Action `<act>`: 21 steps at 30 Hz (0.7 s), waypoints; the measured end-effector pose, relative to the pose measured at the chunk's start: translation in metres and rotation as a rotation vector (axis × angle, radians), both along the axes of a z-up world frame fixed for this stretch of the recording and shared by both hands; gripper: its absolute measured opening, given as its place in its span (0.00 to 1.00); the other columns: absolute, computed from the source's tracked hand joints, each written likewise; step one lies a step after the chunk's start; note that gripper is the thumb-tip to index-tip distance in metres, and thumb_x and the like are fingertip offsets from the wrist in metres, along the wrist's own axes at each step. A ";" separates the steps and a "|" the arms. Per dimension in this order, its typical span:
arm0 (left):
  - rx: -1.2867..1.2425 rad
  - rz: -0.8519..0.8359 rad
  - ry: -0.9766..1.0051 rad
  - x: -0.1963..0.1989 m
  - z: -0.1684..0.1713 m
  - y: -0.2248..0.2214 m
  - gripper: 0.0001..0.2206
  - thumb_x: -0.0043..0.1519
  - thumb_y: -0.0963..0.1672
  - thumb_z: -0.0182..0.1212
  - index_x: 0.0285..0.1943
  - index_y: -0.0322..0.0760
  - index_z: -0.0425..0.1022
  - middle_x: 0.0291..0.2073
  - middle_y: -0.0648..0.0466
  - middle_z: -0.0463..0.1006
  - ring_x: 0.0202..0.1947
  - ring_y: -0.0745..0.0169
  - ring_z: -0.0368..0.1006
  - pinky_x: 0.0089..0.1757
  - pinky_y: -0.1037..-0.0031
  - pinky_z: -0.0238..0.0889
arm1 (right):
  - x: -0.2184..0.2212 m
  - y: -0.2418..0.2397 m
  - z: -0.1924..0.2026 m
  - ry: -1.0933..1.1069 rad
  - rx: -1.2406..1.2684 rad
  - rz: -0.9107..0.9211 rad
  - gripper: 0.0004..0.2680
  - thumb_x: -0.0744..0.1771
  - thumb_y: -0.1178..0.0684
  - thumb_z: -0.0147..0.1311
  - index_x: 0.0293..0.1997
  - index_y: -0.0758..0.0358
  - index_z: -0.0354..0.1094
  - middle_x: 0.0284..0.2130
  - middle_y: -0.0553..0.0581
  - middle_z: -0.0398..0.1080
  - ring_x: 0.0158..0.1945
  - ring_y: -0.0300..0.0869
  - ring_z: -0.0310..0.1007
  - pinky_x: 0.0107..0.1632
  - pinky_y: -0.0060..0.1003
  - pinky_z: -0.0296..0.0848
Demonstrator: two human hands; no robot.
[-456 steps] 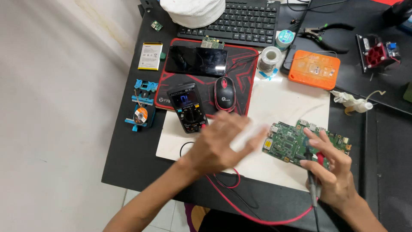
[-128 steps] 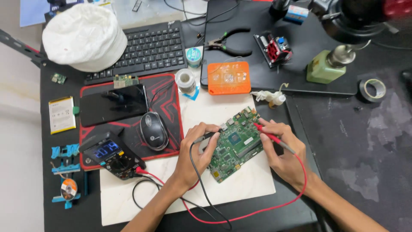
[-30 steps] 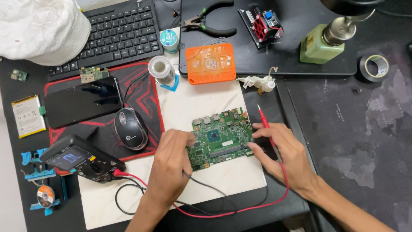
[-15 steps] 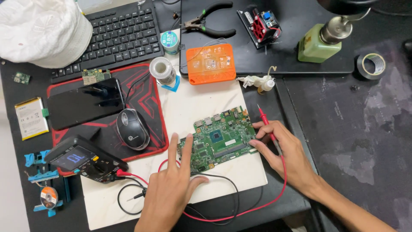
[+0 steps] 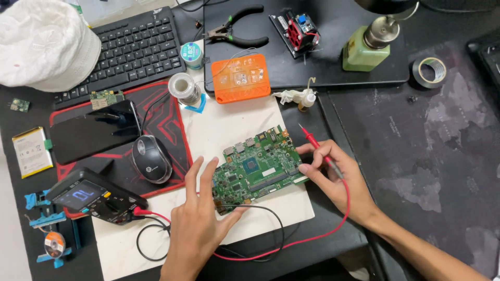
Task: Repair a laptop motherboard by testing components with a multimeter, applying flux, and using a heat gun to reflow or replace a small component.
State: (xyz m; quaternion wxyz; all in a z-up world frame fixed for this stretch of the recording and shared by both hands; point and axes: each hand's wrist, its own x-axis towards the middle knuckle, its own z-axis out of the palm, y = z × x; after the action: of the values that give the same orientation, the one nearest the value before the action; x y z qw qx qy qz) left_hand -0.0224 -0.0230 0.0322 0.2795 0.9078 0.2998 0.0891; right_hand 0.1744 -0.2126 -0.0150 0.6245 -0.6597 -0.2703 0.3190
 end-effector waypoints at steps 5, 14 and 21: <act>0.047 -0.092 -0.017 -0.012 -0.016 -0.003 0.45 0.43 0.51 0.79 0.70 0.36 0.59 0.63 0.43 0.67 0.37 0.37 0.78 0.28 0.58 0.70 | 0.004 -0.009 -0.004 0.067 0.067 -0.024 0.07 0.68 0.64 0.56 0.36 0.62 0.59 0.48 0.60 0.68 0.59 0.37 0.67 0.58 0.32 0.67; 0.122 -0.090 -0.547 -0.023 0.012 -0.037 0.41 0.43 0.47 0.82 0.65 0.37 0.62 0.60 0.38 0.68 0.48 0.45 0.80 0.39 0.68 0.77 | 0.003 -0.016 0.000 0.113 0.119 -0.019 0.06 0.69 0.63 0.53 0.39 0.60 0.59 0.46 0.56 0.69 0.55 0.36 0.67 0.53 0.30 0.66; -0.301 0.050 -0.798 -0.059 -0.021 -0.080 0.15 0.64 0.36 0.56 0.60 0.35 0.63 0.60 0.31 0.69 0.46 0.47 0.85 0.47 0.62 0.77 | -0.003 -0.021 0.003 0.170 0.187 0.025 0.07 0.69 0.64 0.53 0.38 0.59 0.58 0.43 0.57 0.67 0.50 0.35 0.65 0.53 0.31 0.65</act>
State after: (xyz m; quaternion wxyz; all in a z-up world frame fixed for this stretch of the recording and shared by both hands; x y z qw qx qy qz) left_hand -0.0811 -0.1032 0.0113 0.5008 0.7437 0.1997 0.3952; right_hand 0.1718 -0.2335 -0.0116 0.6999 -0.5658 -0.2531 0.3548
